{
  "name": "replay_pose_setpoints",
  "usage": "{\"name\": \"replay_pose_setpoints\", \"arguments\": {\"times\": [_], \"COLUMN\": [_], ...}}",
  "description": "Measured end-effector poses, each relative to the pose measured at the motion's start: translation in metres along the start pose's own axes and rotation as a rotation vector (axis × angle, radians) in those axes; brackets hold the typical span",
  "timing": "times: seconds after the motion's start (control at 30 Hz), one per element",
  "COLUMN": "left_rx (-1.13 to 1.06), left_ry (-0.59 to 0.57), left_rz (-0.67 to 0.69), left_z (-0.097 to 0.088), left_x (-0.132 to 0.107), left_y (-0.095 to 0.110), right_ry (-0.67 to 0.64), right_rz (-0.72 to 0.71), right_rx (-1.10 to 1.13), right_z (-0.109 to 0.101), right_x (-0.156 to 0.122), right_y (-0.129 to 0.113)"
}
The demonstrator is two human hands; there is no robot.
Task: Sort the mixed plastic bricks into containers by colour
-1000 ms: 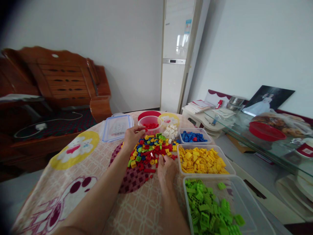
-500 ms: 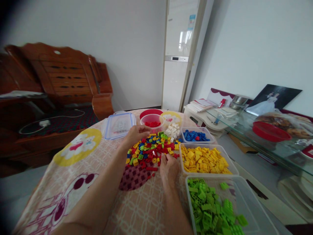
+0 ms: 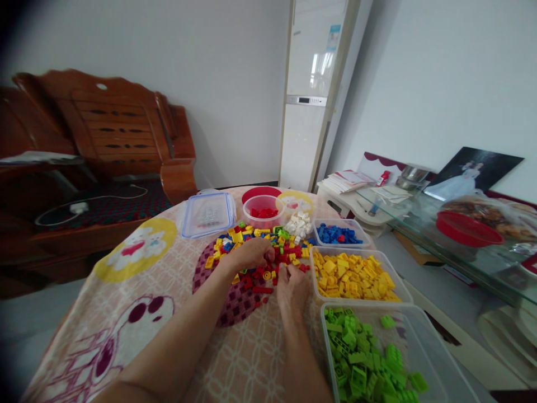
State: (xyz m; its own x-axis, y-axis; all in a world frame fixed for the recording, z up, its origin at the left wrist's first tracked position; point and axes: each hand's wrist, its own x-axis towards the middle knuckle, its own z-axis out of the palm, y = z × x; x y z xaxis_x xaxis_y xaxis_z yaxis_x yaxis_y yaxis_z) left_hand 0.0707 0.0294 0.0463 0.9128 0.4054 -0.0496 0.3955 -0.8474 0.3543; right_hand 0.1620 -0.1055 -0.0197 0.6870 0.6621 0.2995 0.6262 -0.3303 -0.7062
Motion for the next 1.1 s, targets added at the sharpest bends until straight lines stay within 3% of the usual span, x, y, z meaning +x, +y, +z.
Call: {"name": "replay_pose_setpoints", "arguments": {"times": [0.1, 0.2, 0.4, 0.47, 0.63, 0.73, 0.97, 1.1], "left_rx": [-0.021, -0.109, -0.665, -0.851, -1.182, -1.275, -1.145, -0.915], "left_ry": [-0.026, 0.02, 0.25, 0.381, 0.857, 0.996, 0.95, 0.695], "left_rz": [0.003, -0.003, -0.032, -0.06, -0.185, -0.215, -0.126, -0.078], "left_z": [-0.002, -0.007, -0.018, -0.018, -0.009, -0.004, -0.005, -0.007], "left_x": [-0.001, -0.004, -0.012, -0.011, 0.002, 0.008, 0.009, 0.007], "left_y": [-0.003, -0.012, -0.042, -0.047, -0.05, -0.052, -0.047, -0.031], "right_ry": [-0.019, -0.032, -0.024, -0.02, -0.006, -0.003, -0.02, 0.0], "right_rz": [0.013, 0.015, -0.003, -0.002, -0.007, -0.021, 0.028, 0.06], "right_rx": [0.01, 0.024, 0.002, 0.006, 0.008, 0.01, 0.038, 0.096], "right_z": [0.0, 0.0, -0.002, -0.002, -0.001, -0.001, 0.0, -0.002], "right_x": [0.0, 0.0, 0.0, 0.0, 0.0, 0.0, 0.0, 0.001], "right_y": [0.0, 0.0, -0.002, -0.002, -0.002, -0.002, -0.001, 0.0]}}
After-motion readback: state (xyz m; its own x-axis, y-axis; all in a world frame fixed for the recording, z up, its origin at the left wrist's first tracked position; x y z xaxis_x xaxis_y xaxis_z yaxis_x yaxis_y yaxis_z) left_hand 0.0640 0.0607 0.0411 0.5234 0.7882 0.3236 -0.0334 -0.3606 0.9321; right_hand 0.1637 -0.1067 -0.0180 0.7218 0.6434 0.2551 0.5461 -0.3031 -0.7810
